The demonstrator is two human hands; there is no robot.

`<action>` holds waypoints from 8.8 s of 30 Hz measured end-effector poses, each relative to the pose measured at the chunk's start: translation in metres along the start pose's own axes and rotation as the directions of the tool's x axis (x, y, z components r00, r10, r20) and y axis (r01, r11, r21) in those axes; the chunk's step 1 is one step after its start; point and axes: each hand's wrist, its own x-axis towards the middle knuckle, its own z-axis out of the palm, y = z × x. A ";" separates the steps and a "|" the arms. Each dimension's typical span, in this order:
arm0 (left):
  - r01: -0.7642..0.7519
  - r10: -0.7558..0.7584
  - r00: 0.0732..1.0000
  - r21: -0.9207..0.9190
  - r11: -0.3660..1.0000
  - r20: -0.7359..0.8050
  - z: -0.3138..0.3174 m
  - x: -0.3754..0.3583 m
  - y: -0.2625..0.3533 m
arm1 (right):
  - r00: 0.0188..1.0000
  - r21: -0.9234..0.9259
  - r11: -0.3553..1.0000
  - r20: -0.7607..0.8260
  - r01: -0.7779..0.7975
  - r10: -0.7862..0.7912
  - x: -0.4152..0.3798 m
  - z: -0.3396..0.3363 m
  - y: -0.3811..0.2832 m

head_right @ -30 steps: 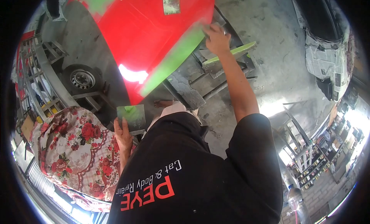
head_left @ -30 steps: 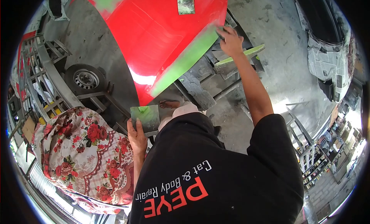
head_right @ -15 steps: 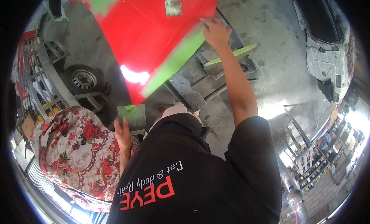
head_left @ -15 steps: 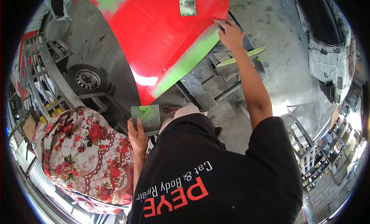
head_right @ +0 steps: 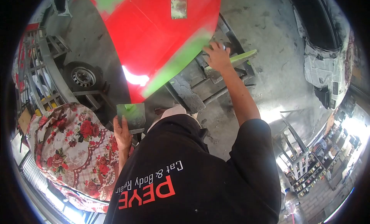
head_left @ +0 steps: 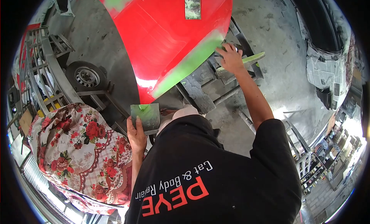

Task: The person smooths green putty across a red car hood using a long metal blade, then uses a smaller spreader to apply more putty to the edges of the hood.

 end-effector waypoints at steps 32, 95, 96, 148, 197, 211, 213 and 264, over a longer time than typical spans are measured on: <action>-0.203 0.467 0.767 -0.523 0.828 0.441 0.004 0.007 0.083 | 0.935 0.682 0.649 -0.323 0.338 -0.147 -0.149 -0.190 -0.212; -0.210 0.322 0.537 -0.246 0.946 0.780 0.159 -0.170 0.120 | 0.695 0.734 0.499 -0.648 0.461 0.311 -0.373 -0.244 -0.101; -0.207 0.318 0.540 -0.243 0.948 0.779 0.167 -0.176 0.120 | 0.698 0.737 0.495 -0.645 0.460 0.312 -0.377 -0.245 -0.097; 0.926 0.343 -0.005 -0.125 0.356 0.939 0.097 -0.177 0.041 | 0.874 0.952 -0.072 -0.241 0.297 0.423 -0.342 -0.268 -0.280; -0.707 0.767 0.374 -0.375 0.600 0.521 0.102 -0.163 0.109 | 0.927 0.774 -0.632 0.269 -0.046 0.262 -0.381 -0.240 -0.164; -0.640 0.774 0.580 -0.444 0.626 0.254 0.223 -0.179 0.138 | 0.740 0.928 -0.244 -0.048 0.281 0.671 -0.372 -0.250 -0.059; -0.666 0.802 0.534 -0.451 0.594 0.268 0.247 -0.194 0.143 | 0.705 0.930 -0.217 -0.059 0.296 0.706 -0.368 -0.245 -0.046; -0.132 0.673 0.577 -0.760 0.636 0.463 0.264 -0.131 0.215 | 0.646 0.758 0.649 -0.467 -0.058 0.604 -0.363 -0.274 0.034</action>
